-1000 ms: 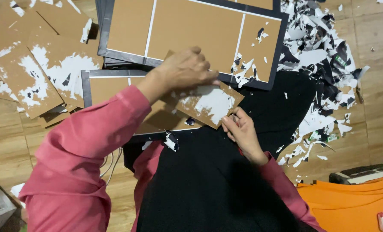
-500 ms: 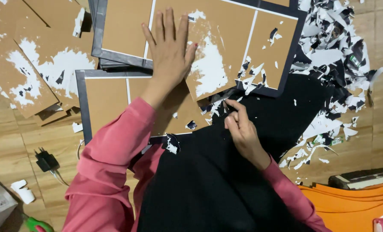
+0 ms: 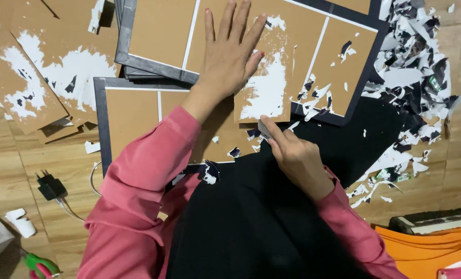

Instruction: Trimming and cleaning cardboard sheets using a utility knife and a stapler

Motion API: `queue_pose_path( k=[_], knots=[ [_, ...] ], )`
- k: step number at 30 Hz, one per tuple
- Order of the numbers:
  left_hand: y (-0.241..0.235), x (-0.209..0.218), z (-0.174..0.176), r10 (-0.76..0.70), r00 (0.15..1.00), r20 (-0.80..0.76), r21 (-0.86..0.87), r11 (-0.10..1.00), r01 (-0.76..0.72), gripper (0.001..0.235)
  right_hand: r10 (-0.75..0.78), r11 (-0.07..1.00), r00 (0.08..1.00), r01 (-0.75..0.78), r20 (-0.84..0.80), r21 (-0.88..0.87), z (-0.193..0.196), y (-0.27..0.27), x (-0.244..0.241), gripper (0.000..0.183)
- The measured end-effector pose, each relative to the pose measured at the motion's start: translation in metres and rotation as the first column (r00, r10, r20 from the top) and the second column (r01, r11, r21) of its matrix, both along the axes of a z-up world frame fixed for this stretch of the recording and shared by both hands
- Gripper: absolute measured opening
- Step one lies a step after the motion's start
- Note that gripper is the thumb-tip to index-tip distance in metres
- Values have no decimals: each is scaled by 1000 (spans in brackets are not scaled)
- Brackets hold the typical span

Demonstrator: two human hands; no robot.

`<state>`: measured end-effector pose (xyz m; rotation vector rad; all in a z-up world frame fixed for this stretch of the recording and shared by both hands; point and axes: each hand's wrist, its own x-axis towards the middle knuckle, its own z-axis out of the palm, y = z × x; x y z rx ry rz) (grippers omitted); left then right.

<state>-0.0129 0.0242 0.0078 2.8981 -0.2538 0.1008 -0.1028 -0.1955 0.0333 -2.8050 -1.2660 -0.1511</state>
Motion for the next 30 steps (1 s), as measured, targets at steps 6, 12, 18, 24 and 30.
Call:
queue_pose_path(
  k=[6,12,18,24,30],
  knots=[
    [1,1,0,4,999,-32,32,999,-3,56,-46,940,980,109,-194,323,13,3,14,45],
    [5,1,3,5,974,226,-6,1000,-3,41,-314,927,800,376,-511,18,22,2,18,45],
    [-3,-22,0,161,928,337,120,970,-212,54,-321,946,916,297,-240,-130,20,18,11,50],
    [-14,-41,-6,330,876,351,-6,937,-350,48,-254,946,956,213,-148,-244,13,24,14,53],
    [-21,-46,-13,402,823,402,-31,904,-427,48,-304,911,927,215,-221,-352,12,24,18,53]
  ],
)
